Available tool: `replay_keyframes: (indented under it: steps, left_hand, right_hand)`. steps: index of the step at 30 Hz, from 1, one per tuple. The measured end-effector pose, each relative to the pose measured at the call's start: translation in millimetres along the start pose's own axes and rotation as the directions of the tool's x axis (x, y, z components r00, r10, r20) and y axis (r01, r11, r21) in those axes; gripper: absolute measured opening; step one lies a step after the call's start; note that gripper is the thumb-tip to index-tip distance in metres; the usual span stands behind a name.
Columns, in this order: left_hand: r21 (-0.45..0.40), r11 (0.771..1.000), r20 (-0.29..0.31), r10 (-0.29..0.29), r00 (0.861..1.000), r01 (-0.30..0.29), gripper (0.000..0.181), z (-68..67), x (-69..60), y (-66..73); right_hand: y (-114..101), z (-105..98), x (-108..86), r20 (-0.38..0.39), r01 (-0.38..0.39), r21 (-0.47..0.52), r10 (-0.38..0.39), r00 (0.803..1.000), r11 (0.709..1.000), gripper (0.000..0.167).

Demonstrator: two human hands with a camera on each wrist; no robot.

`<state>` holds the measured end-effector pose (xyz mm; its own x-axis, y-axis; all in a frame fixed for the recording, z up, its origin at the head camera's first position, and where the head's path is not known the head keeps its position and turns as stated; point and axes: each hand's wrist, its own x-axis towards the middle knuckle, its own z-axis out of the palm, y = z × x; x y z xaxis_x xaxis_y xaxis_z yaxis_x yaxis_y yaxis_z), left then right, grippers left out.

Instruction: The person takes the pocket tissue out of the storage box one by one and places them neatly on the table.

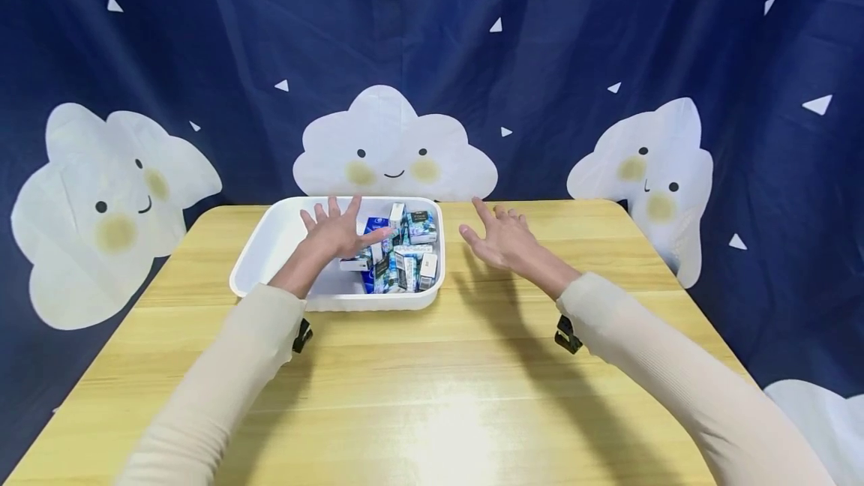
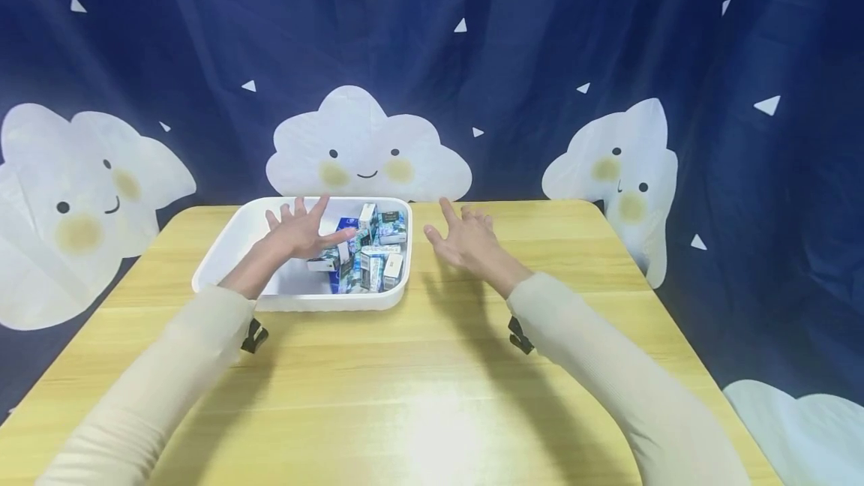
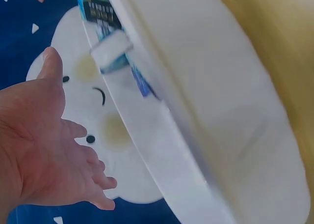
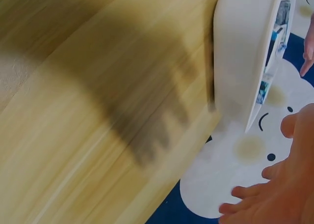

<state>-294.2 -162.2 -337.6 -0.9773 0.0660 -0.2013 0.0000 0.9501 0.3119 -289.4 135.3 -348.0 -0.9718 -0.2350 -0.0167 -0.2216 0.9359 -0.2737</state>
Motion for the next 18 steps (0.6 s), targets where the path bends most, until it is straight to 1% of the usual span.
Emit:
replay_keyframes:
  steps: [3,6,12,15,18]
  left_hand:
    - [0.022,1.0,0.005,-0.016,1.0,0.016,0.107,-8.6,0.2,-8.2]
    - [0.026,0.999,0.014,-0.035,0.999,0.035,0.107,-18.6,0.5,-17.2]
    - [0.034,0.997,0.035,-0.076,0.997,0.075,0.108,-35.1,1.6,-38.3]
    - [0.04,0.992,0.04,-0.118,0.992,0.116,0.109,-40.8,1.3,-50.7]
    - [0.035,0.984,0.048,-0.177,0.983,0.176,0.11,-45.3,2.0,-62.6]
  right_hand:
    - [-5,1,1.3,0.045,-0.01,0.016,0.009,0.999,1.0,0.075]
    - [-10,4,2.3,0.07,-0.019,0.049,0.015,0.997,0.999,0.076]
    - [-19,12,3.0,0.059,0.005,0.103,-0.011,0.998,0.995,0.078]
    - [-24,15,3.2,0.047,0.031,0.105,-0.036,0.998,0.994,0.076]
    - [-29,16,2.7,0.03,0.05,0.111,-0.054,0.998,0.993,0.073]
